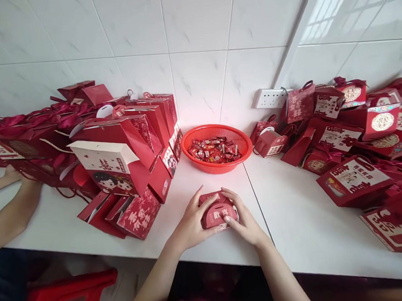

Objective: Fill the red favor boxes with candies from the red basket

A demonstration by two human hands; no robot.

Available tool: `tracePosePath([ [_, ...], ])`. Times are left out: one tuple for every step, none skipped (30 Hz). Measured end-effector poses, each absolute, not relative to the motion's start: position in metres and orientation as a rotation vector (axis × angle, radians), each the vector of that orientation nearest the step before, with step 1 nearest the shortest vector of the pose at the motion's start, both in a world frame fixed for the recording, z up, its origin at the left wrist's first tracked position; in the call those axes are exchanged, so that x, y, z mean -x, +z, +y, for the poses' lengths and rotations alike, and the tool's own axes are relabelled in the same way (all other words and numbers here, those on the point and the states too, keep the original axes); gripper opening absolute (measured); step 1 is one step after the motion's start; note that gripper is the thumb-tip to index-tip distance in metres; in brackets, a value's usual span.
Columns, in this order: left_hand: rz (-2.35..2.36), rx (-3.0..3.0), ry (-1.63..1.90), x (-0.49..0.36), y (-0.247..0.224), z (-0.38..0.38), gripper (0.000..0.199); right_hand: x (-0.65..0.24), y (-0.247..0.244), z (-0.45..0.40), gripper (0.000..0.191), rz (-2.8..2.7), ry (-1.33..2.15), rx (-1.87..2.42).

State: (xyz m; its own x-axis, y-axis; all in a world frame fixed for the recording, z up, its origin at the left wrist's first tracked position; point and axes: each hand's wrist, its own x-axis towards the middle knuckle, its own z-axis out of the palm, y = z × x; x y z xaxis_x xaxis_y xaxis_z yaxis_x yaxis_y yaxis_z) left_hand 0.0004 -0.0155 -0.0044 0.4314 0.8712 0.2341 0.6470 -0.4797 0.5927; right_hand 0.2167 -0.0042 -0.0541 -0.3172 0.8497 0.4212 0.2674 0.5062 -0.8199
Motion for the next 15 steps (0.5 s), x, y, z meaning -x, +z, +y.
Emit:
tracePosePath([
  [1.274,-2.259,0.794,0.000,-0.008,-0.019,0.076,-0.217,-0.054,-0.005,0.058,-1.821,0.829,0.926],
  [1.247,-2.259,0.852,-0.001,-0.012,-0.022,0.074,-0.217,-0.055,-0.006,0.057,-1.804,0.861,0.918],
  [1.215,-2.273,0.900,-0.002,-0.014,-0.026,0.073,-0.218,-0.055,-0.007,0.056,-1.791,0.895,0.909],
  [1.185,-2.302,0.935,-0.003,-0.015,-0.029,0.073,-0.218,-0.055,-0.009,0.055,-1.779,0.926,0.905],
  [1.165,-2.341,0.957,-0.002,-0.014,-0.032,0.071,-0.219,-0.056,-0.010,0.054,-1.770,0.951,0.902],
  [1.160,-2.387,0.969,-0.001,-0.012,-0.036,0.069,-0.219,-0.056,-0.011,0.054,-1.769,0.965,0.899],
  [1.167,-2.438,0.971,0.002,-0.008,-0.041,0.066,-0.220,-0.057,-0.012,0.054,-1.772,0.965,0.902],
  [1.183,-2.489,0.969,0.007,-0.002,-0.046,0.063,-0.220,-0.058,-0.012,0.055,-1.779,0.954,0.920],
  [1.210,-2.531,0.965,0.015,0.007,-0.053,0.061,-0.220,-0.060,-0.011,0.055,-1.789,0.938,0.957],
  [1.236,-2.563,0.969,0.024,0.018,-0.061,0.061,-0.220,-0.061,-0.011,0.054,-1.798,0.916,1.006],
  [1.256,-2.576,0.985,0.035,0.031,-0.069,0.063,-0.220,-0.063,-0.010,0.053,-1.804,0.893,1.062],
  [1.289,-2.558,1.016,0.048,0.045,-0.079,0.066,-0.220,-0.065,-0.009,0.052,-1.803,0.873,1.117],
  [1.313,-2.530,1.089,0.062,0.061,-0.090,0.069,-0.220,-0.066,-0.008,0.051,-1.794,0.856,1.159],
  [1.376,-2.479,1.135,0.077,0.078,-0.101,0.069,-0.219,-0.068,-0.007,0.050,-1.779,0.840,1.181],
  [1.459,-2.416,1.236,0.091,0.095,-0.112,0.066,-0.219,-0.069,-0.006,0.050,-1.763,0.826,1.190],
])
